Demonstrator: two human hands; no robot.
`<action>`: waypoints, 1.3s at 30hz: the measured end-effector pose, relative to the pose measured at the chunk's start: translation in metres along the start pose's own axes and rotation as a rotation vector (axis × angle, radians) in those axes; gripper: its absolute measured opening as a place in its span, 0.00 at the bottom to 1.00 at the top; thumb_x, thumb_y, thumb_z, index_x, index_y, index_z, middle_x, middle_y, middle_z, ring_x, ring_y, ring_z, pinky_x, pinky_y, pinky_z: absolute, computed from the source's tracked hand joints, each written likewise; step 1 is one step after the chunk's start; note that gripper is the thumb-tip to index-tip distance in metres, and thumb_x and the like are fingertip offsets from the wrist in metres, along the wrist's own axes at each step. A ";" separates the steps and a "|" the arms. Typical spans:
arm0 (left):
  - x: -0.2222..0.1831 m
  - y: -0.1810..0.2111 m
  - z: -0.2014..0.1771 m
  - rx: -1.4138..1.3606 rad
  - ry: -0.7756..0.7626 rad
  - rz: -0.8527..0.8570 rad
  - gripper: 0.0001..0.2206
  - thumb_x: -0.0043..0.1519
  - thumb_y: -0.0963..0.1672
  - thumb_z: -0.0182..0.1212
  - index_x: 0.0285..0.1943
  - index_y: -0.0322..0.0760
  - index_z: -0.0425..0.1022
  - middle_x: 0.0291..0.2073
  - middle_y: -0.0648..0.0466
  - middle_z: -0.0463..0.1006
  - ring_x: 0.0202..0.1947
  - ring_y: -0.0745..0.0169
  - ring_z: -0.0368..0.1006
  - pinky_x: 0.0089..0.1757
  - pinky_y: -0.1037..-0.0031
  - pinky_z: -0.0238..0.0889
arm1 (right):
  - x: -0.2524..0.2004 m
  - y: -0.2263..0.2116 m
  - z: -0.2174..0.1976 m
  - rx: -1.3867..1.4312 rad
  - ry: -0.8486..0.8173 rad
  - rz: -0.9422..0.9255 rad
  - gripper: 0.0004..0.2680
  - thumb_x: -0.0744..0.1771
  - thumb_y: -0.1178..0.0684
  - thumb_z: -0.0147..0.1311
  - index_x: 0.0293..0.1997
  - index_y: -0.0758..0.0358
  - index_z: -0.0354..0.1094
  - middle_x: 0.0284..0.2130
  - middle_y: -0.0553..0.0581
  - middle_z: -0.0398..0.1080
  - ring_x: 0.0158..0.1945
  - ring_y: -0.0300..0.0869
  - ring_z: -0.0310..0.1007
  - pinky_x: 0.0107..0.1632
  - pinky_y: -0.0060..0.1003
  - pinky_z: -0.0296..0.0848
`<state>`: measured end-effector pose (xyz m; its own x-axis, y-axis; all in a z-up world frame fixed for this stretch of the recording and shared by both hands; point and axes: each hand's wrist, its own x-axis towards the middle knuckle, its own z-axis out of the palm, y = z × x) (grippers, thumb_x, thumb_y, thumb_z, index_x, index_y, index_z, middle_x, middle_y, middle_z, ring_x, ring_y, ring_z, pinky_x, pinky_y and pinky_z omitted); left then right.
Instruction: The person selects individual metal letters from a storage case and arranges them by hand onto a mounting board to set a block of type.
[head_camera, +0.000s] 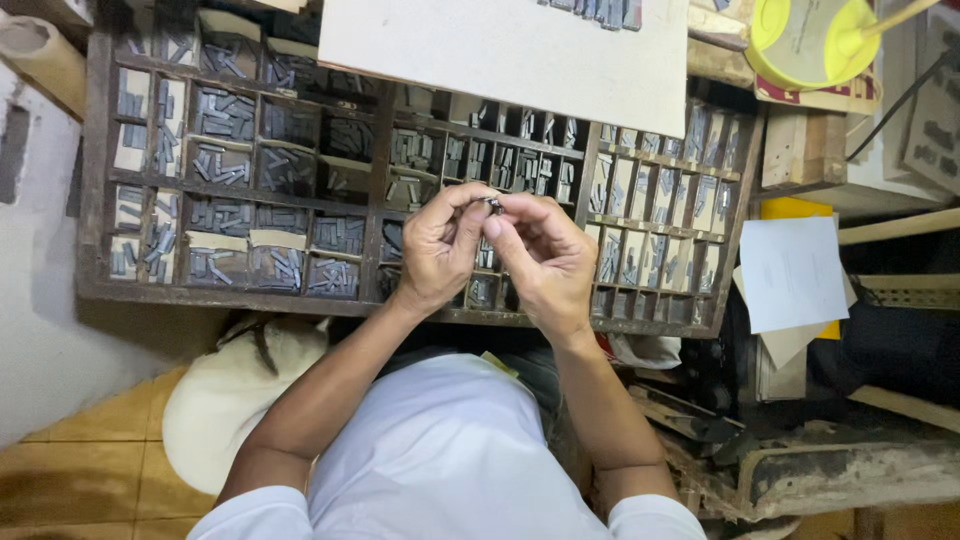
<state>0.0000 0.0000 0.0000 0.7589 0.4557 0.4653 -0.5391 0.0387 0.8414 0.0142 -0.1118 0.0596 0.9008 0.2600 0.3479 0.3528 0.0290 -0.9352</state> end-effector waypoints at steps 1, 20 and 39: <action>-0.001 -0.001 0.000 0.002 -0.001 -0.005 0.07 0.69 0.40 0.57 0.48 0.29 0.80 0.33 0.45 0.83 0.32 0.66 0.76 0.35 0.71 0.72 | 0.000 0.004 -0.001 0.001 0.002 0.006 0.08 0.66 0.66 0.62 0.49 0.72 0.74 0.33 0.57 0.73 0.37 0.35 0.74 0.41 0.32 0.76; -0.008 -0.019 -0.009 -0.187 -0.098 -0.190 0.07 0.69 0.40 0.56 0.48 0.28 0.78 0.29 0.44 0.82 0.30 0.64 0.81 0.36 0.74 0.75 | -0.006 0.038 -0.014 0.055 0.060 0.046 0.07 0.64 0.65 0.66 0.44 0.71 0.76 0.30 0.58 0.68 0.34 0.35 0.70 0.39 0.31 0.74; -0.051 -0.023 -0.035 0.240 -0.080 -0.376 0.07 0.74 0.40 0.51 0.53 0.26 0.73 0.38 0.43 0.81 0.33 0.58 0.81 0.42 0.76 0.74 | 0.074 0.130 -0.262 -0.618 0.545 0.155 0.03 0.68 0.55 0.57 0.37 0.60 0.73 0.25 0.48 0.73 0.23 0.31 0.66 0.27 0.25 0.71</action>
<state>-0.0392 0.0071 -0.0531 0.9165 0.3793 0.1272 -0.1281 -0.0231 0.9915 0.1937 -0.3420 -0.0190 0.8907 -0.2899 0.3501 0.1475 -0.5441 -0.8259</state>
